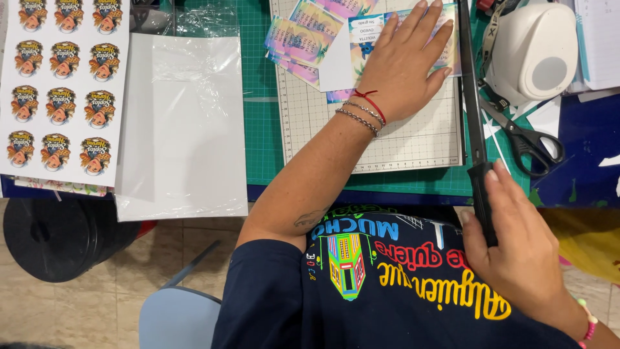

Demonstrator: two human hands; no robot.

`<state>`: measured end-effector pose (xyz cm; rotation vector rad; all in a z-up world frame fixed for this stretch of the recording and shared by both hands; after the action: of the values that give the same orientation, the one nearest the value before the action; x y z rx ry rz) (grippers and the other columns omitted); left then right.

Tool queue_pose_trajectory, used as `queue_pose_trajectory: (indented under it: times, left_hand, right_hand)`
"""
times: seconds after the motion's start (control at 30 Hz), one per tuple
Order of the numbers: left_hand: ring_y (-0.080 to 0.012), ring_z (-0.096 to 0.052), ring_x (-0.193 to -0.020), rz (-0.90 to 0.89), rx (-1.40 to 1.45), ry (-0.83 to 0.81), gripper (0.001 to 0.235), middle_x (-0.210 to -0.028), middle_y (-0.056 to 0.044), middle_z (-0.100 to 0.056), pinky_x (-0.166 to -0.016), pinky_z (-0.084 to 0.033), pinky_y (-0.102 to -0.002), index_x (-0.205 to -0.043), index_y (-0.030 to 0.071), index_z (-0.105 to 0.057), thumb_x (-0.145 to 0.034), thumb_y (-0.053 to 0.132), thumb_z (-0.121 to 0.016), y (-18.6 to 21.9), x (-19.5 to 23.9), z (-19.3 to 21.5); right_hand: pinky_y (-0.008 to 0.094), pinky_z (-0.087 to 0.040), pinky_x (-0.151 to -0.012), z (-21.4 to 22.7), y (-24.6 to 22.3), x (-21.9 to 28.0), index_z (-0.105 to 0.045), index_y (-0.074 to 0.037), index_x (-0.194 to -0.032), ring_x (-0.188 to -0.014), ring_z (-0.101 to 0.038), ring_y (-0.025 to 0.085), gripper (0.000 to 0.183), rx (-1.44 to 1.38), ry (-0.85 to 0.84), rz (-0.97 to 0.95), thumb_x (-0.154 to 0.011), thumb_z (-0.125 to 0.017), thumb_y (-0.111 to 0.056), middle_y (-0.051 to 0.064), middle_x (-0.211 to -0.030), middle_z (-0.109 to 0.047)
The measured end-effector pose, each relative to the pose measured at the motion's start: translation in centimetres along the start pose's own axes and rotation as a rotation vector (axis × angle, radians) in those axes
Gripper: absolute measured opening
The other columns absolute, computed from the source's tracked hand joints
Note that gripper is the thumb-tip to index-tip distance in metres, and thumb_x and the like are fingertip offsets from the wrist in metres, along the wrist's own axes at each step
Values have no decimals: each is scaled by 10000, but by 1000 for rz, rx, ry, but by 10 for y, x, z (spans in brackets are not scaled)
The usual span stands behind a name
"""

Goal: Trimming printed cards using a manual paper cutter and scissors

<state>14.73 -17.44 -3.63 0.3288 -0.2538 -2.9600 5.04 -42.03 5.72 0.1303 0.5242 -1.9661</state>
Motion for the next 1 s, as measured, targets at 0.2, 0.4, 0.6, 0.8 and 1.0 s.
queue_pose_trajectory:
  times: [0.2, 0.4, 0.6, 0.8, 1.0]
  left_hand:
    - [-296, -228, -1564, 5, 5, -16, 588, -1663, -100, -259, -1302, -205, -538, -1573, 166, -446, -1097, 500, -531, 0, 1, 3]
    - [-297, -213, -1563, 18, 8, -22, 603, -1664, -102, -255, -1302, -183, -541, -1580, 168, -443, -1094, 519, -515, 1, 0, 1]
    - [-287, -218, -1550, 45, -23, -34, 593, -1654, -94, -287, -1285, -212, -542, -1569, 186, -441, -1087, 520, -528, 2, -3, 4]
    - [-290, -230, -1548, 59, -8, -32, 610, -1651, -76, -289, -1288, -207, -535, -1568, 202, -460, -1071, 541, -562, 0, -5, -1]
    - [-292, -263, -1539, 44, 26, 11, 598, -1637, -80, -312, -1284, -236, -547, -1539, 189, -507, -1059, 536, -590, -1, -3, 1]
  right_hand:
    - [476, -543, -1072, 15, -9, -8, -570, 115, -1485, -1300, -680, 435, 538, 17, -1, -40, -963, -657, 22, 337, -1545, -598]
    - [455, -554, -1075, 10, -8, -7, -619, 120, -1427, -1292, -688, 419, 462, 21, 26, -18, -980, -673, 15, 338, -1507, -624]
    - [454, -561, -1045, 5, -3, -3, -606, 106, -1461, -1286, -684, 395, 504, 16, 15, -50, -984, -690, -35, 314, -1522, -622]
    - [440, -541, -1089, 5, -5, -7, -619, 145, -1433, -1285, -682, 403, 474, 1, 26, -23, -985, -684, 6, 348, -1492, -628]
    - [426, -524, -1118, 2, -3, -4, -632, 162, -1407, -1283, -681, 416, 445, -44, 61, -10, -983, -674, 32, 368, -1471, -628]
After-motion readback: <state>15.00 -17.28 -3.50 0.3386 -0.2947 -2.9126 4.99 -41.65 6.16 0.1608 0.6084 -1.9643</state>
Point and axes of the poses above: each hand's wrist, its own x-axis away from the middle knuckle, its own z-axis out of the back of the hand, y = z × x, the point moved 8 cm from there along -x, towards the middle knuckle
